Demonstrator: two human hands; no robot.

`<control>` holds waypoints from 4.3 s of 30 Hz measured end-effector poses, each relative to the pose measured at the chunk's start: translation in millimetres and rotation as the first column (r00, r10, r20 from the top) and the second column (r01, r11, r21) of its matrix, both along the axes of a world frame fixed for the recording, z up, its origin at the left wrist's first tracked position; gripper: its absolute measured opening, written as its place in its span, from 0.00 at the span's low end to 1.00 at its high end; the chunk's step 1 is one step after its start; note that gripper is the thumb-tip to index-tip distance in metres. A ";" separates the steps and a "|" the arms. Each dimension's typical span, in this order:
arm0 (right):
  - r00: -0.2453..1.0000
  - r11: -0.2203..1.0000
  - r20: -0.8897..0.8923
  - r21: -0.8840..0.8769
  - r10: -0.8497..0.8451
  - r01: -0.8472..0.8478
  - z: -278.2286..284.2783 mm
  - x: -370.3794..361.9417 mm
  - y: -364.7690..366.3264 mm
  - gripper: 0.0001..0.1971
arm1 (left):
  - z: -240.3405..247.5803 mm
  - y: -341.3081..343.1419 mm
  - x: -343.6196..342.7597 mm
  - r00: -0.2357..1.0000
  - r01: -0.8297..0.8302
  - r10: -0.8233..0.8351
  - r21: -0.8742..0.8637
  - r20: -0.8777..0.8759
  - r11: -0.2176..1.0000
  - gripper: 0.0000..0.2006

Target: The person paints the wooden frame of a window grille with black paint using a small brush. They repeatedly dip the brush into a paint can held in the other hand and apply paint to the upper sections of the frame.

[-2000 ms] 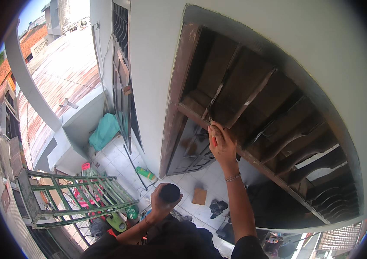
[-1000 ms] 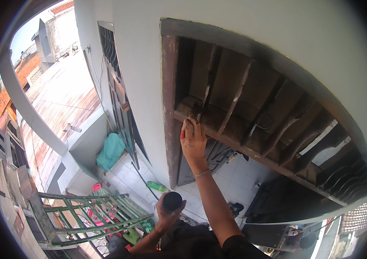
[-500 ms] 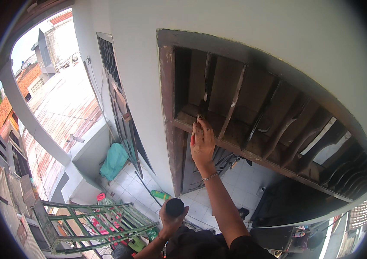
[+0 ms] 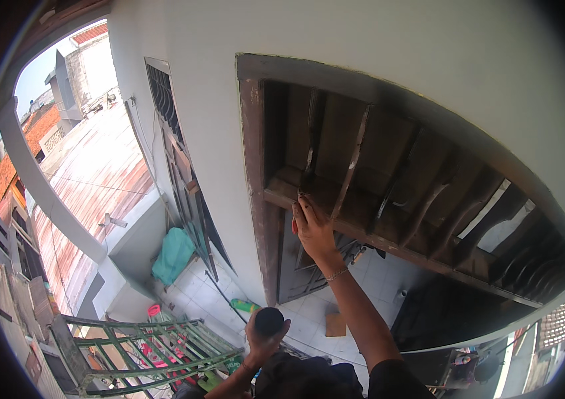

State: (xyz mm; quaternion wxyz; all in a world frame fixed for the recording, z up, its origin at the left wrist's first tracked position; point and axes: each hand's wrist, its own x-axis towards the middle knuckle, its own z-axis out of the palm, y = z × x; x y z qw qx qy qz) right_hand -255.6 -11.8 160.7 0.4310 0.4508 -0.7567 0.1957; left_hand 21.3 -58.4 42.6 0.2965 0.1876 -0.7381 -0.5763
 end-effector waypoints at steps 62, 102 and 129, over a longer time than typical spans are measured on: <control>0.966 0.934 0.087 -0.289 0.243 -0.208 122.8 -34.5 24.4 0.03 | 12.6 1.4 5.5 0.992 -0.074 0.068 -0.055 -0.102 0.996 0.22; 0.992 0.858 0.032 -0.500 -0.120 0.120 34.8 14.6 -72.5 0.09 | 3.0 -11.9 9.0 0.990 -0.118 0.123 0.080 -0.063 0.990 0.25; 0.968 0.965 -0.152 -0.200 -0.201 0.169 42.9 5.7 -48.2 0.02 | -31.4 -8.6 -0.8 0.985 -0.109 0.104 -0.023 -0.139 0.994 0.26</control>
